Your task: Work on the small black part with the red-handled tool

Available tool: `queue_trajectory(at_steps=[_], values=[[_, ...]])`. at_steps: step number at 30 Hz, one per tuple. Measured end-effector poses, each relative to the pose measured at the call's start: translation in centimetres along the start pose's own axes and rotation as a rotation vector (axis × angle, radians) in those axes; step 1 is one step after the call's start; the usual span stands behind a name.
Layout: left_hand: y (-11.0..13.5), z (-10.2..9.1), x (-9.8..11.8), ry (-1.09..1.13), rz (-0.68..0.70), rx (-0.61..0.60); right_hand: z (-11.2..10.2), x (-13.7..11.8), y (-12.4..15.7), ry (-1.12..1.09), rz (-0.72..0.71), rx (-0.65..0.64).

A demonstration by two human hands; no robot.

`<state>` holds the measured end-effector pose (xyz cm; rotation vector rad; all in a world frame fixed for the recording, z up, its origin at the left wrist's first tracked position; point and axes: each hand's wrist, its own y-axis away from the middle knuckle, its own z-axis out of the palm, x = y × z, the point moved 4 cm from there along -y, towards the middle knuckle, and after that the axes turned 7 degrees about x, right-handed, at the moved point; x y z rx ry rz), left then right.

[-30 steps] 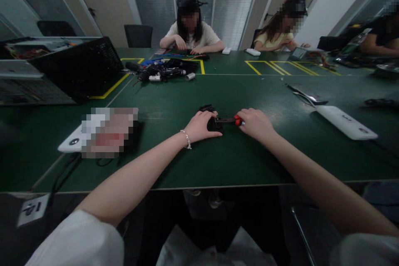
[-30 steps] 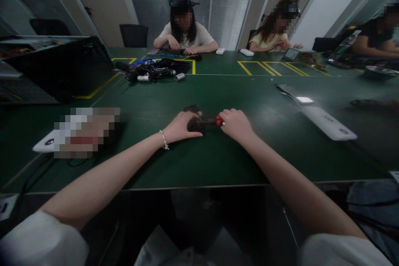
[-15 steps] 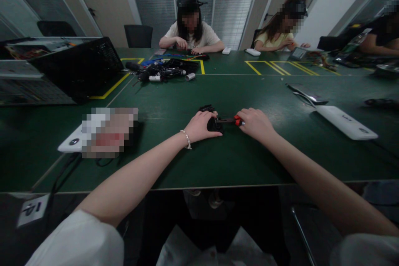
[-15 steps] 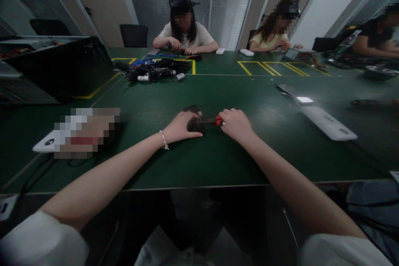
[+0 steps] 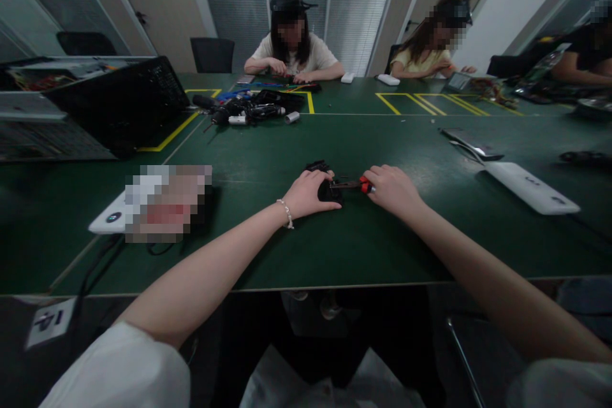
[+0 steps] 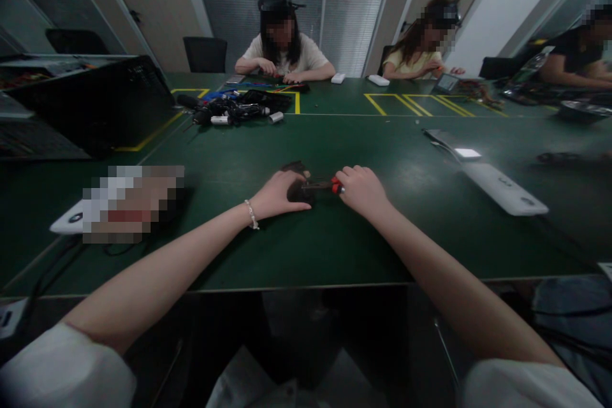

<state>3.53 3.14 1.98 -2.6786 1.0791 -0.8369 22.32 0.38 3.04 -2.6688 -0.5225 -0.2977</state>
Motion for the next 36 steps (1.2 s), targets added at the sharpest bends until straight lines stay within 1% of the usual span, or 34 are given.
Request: queue_trajectory(at_steps=[16, 26, 32, 36], values=[[-0.01, -0.17, 0.13, 0.005, -0.021, -0.021, 0.11, 0.02, -0.13, 0.029, 0.007, -0.036], [-0.01, -0.08, 0.13, -0.005, 0.005, -0.003, 0.03, -0.04, -0.04, 0.037, 0.005, -0.029], [-0.04, 0.07, -0.06, 0.002, -0.008, -0.004, 0.09, 0.04, 0.00, 0.009, 0.033, -0.009], [-0.04, 0.10, -0.11, 0.007, 0.002, -0.002, 0.17, 0.04, -0.04, 0.010, 0.023, -0.021]])
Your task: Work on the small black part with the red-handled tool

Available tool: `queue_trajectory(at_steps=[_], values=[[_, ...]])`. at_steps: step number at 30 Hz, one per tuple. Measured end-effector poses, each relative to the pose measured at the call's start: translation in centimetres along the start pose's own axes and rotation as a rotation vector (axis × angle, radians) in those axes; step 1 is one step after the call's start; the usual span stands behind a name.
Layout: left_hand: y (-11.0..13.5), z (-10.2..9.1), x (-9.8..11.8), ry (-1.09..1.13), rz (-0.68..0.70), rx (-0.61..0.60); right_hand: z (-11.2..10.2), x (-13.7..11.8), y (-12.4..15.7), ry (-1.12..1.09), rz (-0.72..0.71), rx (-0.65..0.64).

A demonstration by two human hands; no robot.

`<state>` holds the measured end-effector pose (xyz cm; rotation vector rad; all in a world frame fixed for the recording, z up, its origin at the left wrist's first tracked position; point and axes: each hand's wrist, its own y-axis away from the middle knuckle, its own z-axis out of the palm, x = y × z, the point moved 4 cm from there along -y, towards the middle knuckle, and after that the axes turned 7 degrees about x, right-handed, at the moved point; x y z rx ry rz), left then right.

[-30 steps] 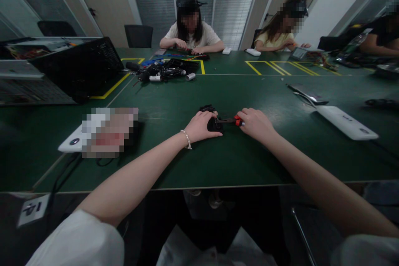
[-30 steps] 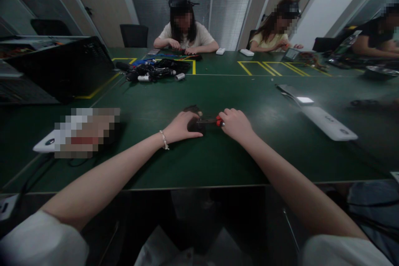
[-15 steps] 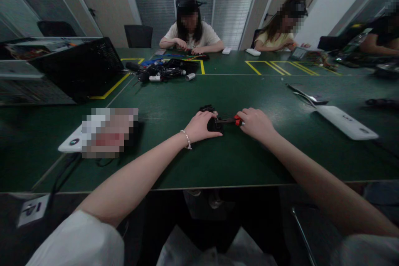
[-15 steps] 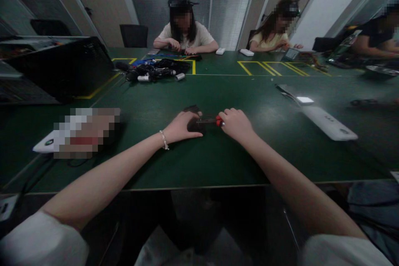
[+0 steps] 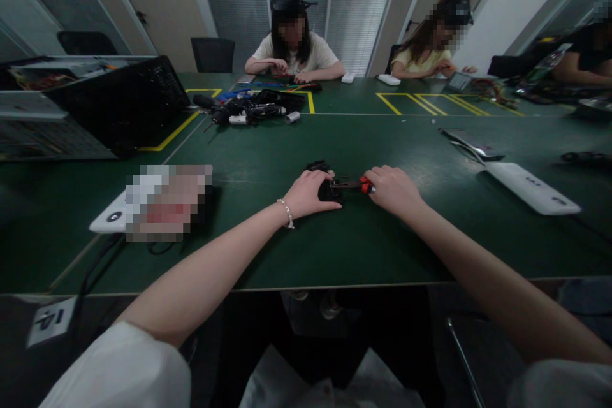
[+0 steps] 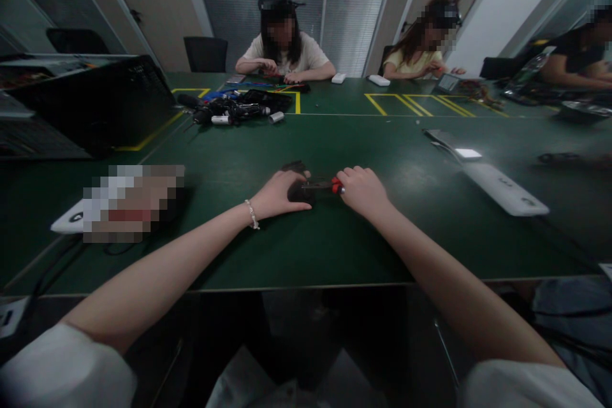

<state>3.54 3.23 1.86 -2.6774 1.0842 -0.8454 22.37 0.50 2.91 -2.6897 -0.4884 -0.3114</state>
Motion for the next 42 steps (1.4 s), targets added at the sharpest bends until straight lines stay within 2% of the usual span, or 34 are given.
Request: queue_trajectory(at_steps=[22, 33, 42], values=[[-0.06, 0.17, -0.03, -0.011, 0.043, 0.035, 0.15, 0.06, -0.04, -0.008, 0.002, -0.026], [-0.05, 0.00, 0.08, -0.008, 0.009, 0.000, -0.05, 0.05, 0.02, -0.020, -0.022, 0.008], [0.01, -0.05, 0.08, -0.003, 0.012, 0.003, -0.05, -0.02, 0.00, -0.019, -0.003, -0.026]])
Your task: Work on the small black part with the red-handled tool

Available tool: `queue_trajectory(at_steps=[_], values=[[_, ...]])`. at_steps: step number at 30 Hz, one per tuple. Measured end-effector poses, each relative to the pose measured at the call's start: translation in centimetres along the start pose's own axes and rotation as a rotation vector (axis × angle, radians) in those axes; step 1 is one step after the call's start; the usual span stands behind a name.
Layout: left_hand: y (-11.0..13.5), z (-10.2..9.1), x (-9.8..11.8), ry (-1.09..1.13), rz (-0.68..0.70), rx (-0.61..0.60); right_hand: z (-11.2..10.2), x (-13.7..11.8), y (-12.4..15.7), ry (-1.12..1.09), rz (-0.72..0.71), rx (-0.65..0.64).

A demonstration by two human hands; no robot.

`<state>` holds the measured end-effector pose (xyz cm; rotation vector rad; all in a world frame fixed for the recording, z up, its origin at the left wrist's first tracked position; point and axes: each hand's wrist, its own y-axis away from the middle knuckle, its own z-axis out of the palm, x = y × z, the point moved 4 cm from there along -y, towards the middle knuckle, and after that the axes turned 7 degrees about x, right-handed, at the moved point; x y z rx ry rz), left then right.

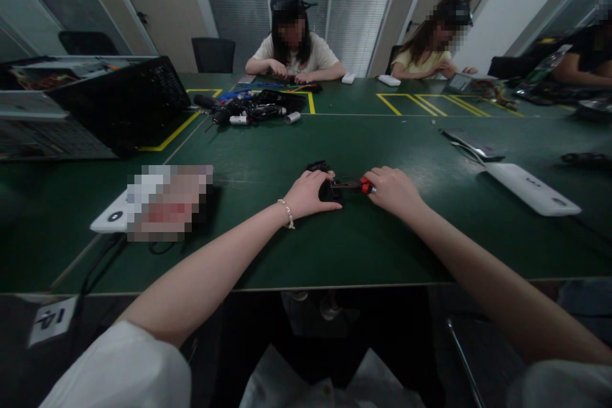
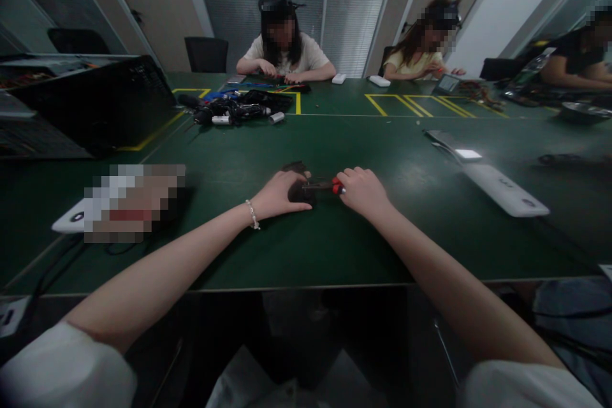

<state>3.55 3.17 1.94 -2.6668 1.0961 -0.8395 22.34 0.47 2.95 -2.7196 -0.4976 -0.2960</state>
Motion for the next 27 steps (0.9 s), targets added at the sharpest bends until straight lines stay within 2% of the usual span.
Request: queue_trajectory(at_steps=[27], values=[[0.02, -0.04, -0.02, -0.008, -0.021, -0.010, 0.24, 0.07, -0.10, -0.005, -0.005, 0.008]])
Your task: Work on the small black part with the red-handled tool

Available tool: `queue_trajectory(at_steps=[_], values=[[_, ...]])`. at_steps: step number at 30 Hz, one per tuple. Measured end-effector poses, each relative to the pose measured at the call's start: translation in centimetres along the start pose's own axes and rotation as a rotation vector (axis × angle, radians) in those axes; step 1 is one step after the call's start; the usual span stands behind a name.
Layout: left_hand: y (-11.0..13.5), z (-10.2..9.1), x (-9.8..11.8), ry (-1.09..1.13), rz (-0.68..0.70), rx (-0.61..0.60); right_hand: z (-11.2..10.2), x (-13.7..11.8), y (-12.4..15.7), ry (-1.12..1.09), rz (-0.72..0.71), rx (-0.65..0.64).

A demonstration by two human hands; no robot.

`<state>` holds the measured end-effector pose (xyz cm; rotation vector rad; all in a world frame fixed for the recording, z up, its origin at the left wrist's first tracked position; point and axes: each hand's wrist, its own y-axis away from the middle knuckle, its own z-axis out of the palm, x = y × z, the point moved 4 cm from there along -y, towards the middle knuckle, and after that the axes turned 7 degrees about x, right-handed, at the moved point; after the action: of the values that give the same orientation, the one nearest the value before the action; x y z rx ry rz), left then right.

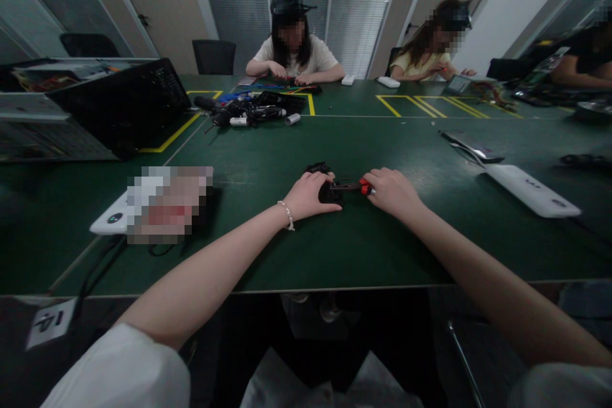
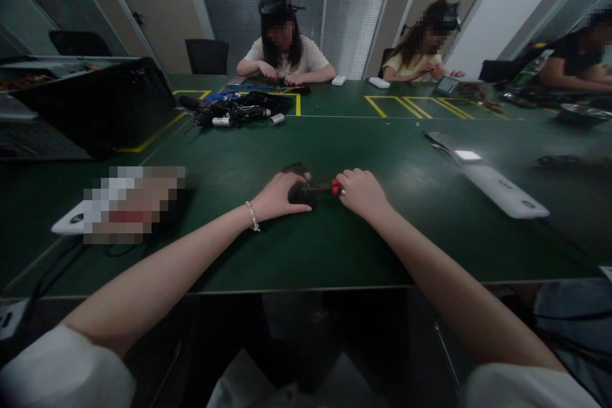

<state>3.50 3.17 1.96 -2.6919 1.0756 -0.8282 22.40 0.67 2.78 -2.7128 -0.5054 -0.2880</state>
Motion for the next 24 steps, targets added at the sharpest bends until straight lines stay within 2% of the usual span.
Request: queue_trajectory(at_steps=[24], values=[[0.15, 0.05, -0.06, 0.012, -0.013, 0.013, -0.08, -0.23, -0.10, -0.015, 0.015, -0.039]])
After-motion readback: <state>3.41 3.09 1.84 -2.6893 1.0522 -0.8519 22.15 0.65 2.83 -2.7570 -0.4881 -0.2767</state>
